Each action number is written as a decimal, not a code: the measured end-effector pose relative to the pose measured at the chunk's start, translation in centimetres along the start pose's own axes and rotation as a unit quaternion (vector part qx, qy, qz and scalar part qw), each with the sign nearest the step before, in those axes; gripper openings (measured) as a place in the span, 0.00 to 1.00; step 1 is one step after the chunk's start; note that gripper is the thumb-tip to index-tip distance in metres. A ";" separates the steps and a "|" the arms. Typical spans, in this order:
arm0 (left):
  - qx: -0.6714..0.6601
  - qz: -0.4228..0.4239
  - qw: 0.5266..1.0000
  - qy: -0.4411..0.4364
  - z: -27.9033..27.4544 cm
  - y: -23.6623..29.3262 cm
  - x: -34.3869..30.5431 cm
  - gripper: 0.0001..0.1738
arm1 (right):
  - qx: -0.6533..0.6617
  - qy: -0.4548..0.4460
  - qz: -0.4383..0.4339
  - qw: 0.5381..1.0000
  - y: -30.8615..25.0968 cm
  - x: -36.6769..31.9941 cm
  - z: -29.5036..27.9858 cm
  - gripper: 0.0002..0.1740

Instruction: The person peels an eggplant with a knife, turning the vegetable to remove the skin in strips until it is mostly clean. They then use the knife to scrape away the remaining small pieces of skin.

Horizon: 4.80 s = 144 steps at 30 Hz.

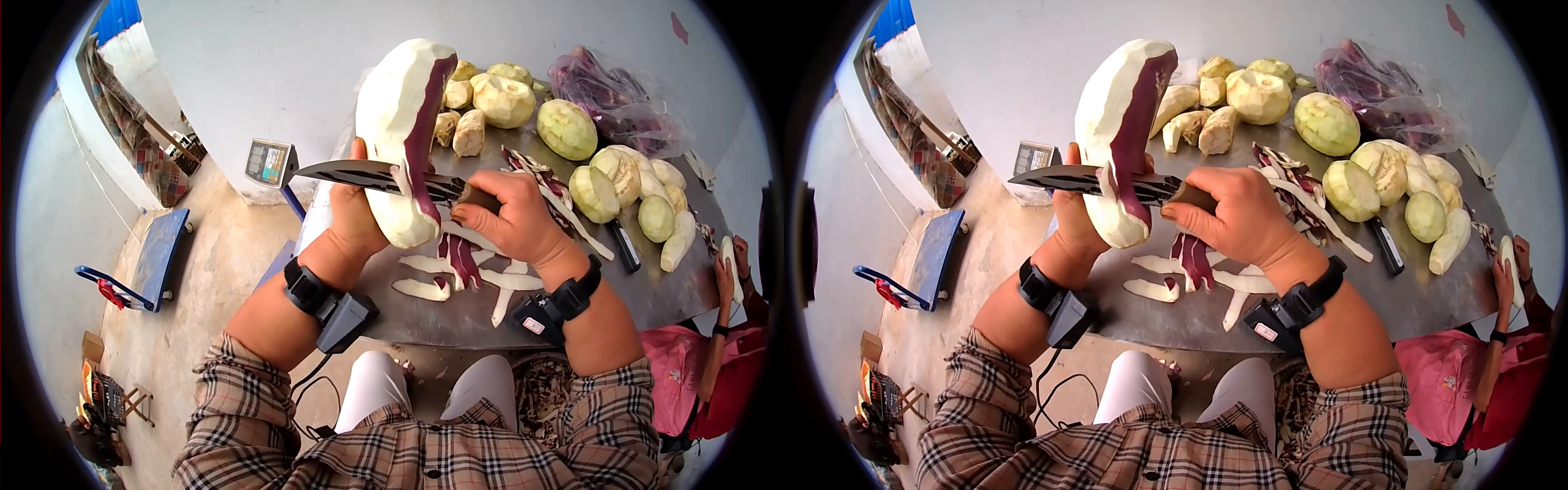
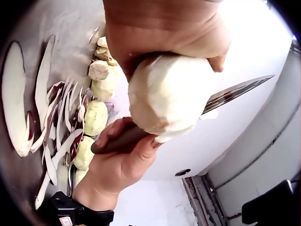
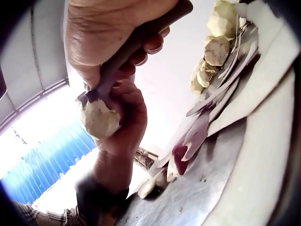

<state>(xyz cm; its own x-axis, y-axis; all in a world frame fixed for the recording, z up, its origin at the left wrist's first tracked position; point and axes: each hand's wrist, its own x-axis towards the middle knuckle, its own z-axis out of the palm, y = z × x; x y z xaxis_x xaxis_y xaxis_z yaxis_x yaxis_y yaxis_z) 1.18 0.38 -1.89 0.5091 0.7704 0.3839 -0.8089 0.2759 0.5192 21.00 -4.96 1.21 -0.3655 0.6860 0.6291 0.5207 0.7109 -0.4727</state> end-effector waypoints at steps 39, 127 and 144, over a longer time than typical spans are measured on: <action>-0.018 -0.026 0.997 0.071 0.3 -0.7 0.2 0.40 | -0.046 0.036 -0.025 0.998 0.2 0.0 0.2 0.18; -0.035 -0.133 0.990 0.032 0.8 -1.6 -0.5 0.39 | -0.066 0.169 0.088 0.979 2.8 0.0 -1.4 0.20; -0.056 -0.122 0.991 0.002 0.9 -0.9 -0.6 0.41 | 0.004 0.216 0.171 0.961 6.4 -0.2 -2.6 0.24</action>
<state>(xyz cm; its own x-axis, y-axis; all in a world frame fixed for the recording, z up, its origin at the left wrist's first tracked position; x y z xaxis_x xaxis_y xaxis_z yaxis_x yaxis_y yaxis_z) 1.86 -0.87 -1.91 0.6931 0.6748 0.2537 -0.6889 0.5163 0.5088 26.40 -0.98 -0.28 0.1818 0.7525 0.6331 0.5468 0.4577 -0.7011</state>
